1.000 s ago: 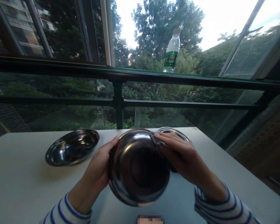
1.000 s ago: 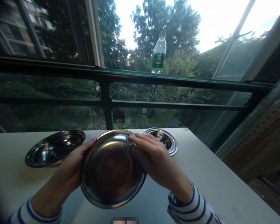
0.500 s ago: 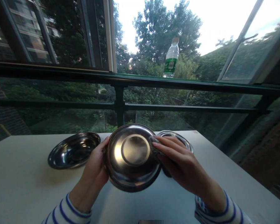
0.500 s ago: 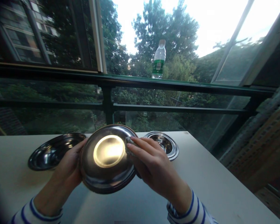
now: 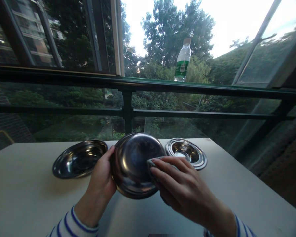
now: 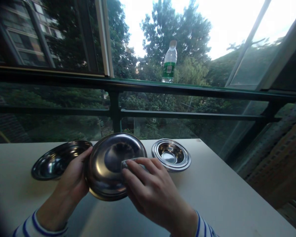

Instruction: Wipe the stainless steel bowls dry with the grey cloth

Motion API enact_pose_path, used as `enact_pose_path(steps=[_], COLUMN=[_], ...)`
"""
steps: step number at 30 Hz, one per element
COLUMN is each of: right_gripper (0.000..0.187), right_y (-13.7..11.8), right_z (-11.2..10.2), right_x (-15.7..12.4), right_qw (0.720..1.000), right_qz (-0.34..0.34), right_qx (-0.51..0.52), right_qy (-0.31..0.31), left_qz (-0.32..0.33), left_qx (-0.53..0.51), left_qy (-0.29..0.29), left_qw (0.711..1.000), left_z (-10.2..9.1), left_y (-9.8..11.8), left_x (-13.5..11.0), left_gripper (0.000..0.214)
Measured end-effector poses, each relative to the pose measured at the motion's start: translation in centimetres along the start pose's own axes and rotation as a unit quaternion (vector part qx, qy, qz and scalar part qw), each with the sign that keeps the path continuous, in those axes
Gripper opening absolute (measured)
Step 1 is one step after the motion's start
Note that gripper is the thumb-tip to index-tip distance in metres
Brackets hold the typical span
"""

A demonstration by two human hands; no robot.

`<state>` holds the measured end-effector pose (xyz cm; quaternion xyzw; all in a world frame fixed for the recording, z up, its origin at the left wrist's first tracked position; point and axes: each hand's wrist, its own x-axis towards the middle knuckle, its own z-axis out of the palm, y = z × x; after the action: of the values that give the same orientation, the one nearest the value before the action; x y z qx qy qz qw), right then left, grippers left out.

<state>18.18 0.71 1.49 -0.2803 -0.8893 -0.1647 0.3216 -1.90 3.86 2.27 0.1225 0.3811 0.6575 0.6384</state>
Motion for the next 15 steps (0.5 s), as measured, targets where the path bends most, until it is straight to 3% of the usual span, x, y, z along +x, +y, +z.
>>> enact_pose_path(steps=[5, 9, 15], right_gripper=[0.026, 0.025, 0.025], right_y=[-0.7, -0.84, -1.25], right_z=[-0.03, -0.35, -0.48], right_x=[0.22, 0.3, 0.37], right_qw=[0.999, 0.999, 0.998], right_qz=[0.033, 0.025, 0.04], right_qx=[-0.028, -0.026, -0.04], right_qy=[0.017, 0.0, 0.001], left_qz=[-0.003, 0.026, 0.002], left_qx=[0.015, 0.017, 0.024], left_qy=[-0.029, -0.019, -0.039], left_qw=[0.999, 0.999, 0.999], left_z=[0.55, 0.48, 0.31], left_y=[-0.07, 0.21, -0.15], left_x=[-0.6, -0.69, -0.79], left_gripper=[0.031, 0.028, 0.027])
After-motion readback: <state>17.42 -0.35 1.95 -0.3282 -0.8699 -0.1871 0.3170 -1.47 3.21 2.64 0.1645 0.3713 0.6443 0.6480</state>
